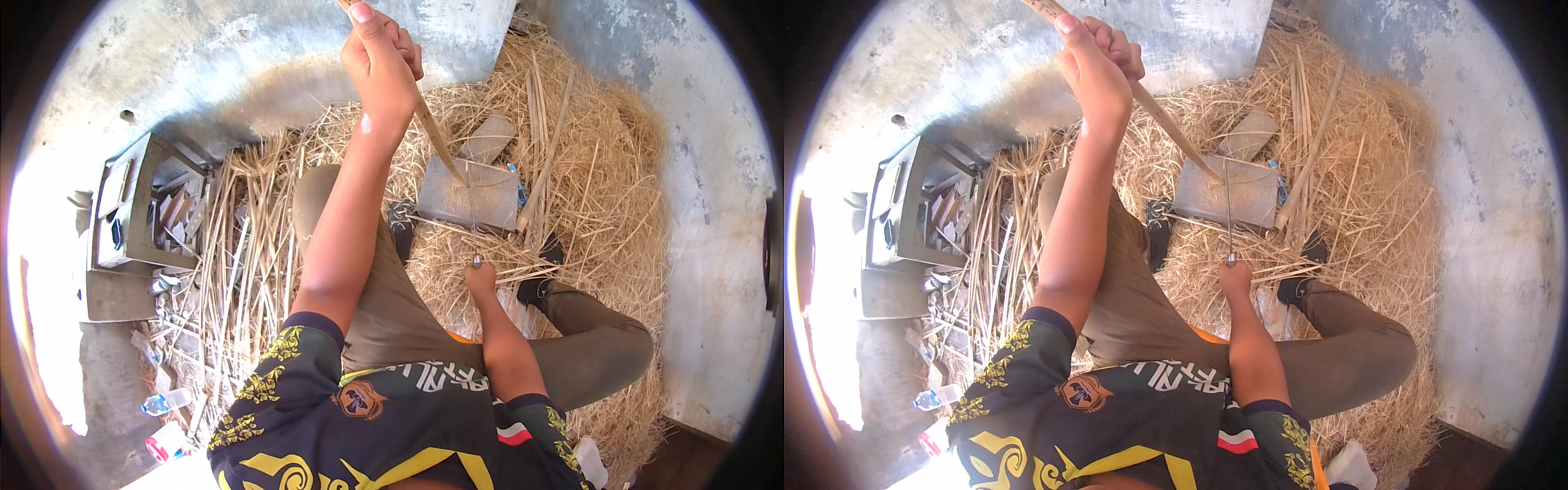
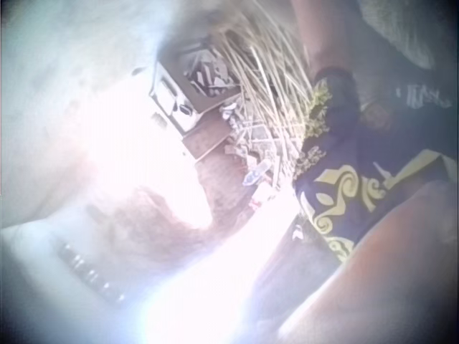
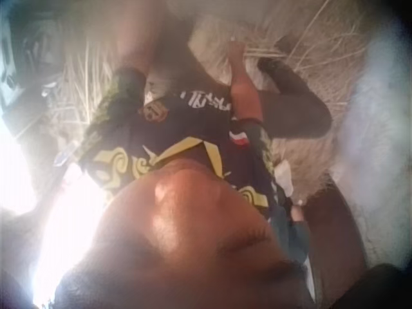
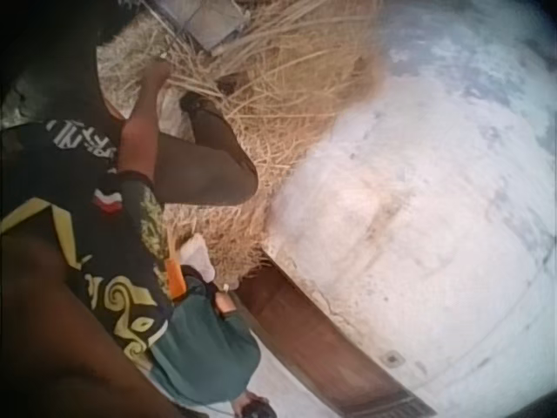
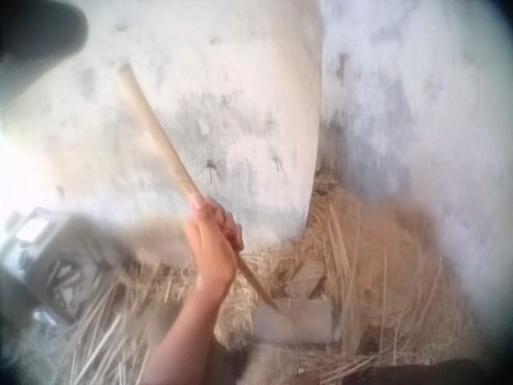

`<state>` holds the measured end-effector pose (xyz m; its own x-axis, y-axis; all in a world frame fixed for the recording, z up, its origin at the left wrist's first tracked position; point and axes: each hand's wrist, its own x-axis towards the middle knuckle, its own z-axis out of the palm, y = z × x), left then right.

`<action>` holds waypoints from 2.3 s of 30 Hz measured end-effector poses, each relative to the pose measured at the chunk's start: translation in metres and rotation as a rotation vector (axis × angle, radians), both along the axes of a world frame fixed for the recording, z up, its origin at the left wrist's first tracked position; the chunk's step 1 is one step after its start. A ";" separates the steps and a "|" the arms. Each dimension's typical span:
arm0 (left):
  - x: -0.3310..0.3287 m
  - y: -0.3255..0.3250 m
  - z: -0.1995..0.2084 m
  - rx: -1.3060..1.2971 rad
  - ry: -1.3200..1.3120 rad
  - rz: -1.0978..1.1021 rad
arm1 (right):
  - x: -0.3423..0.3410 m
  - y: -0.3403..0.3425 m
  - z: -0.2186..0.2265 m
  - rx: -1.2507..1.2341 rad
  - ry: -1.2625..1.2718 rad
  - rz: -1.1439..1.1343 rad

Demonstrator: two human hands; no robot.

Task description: The person sits on a straw-covered floor and uses a machete to split long bamboo sticks into thin strips. They repeatedly position the bamboo on a small metal block and strike it with the machete to separate the material.

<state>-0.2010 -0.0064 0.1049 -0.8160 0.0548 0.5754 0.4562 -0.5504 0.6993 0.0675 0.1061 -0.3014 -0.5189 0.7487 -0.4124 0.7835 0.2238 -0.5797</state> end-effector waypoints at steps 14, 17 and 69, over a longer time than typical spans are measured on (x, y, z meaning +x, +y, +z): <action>-0.014 -0.003 -0.007 0.085 -0.111 -0.024 | -0.040 -0.003 0.067 -0.750 0.526 -0.305; -0.011 -0.001 -0.003 0.067 -0.135 0.006 | -0.062 -0.006 0.110 -0.694 0.680 -0.217; -0.001 0.017 -0.009 0.147 -0.003 -0.127 | -0.055 -0.014 0.166 -0.113 1.140 -0.452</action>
<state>-0.2017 0.0107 0.0957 -0.8099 0.0732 0.5820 0.3740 -0.6999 0.6085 0.0129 0.0921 -0.1359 -0.3280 0.9441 0.0324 -0.1893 -0.0321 -0.9814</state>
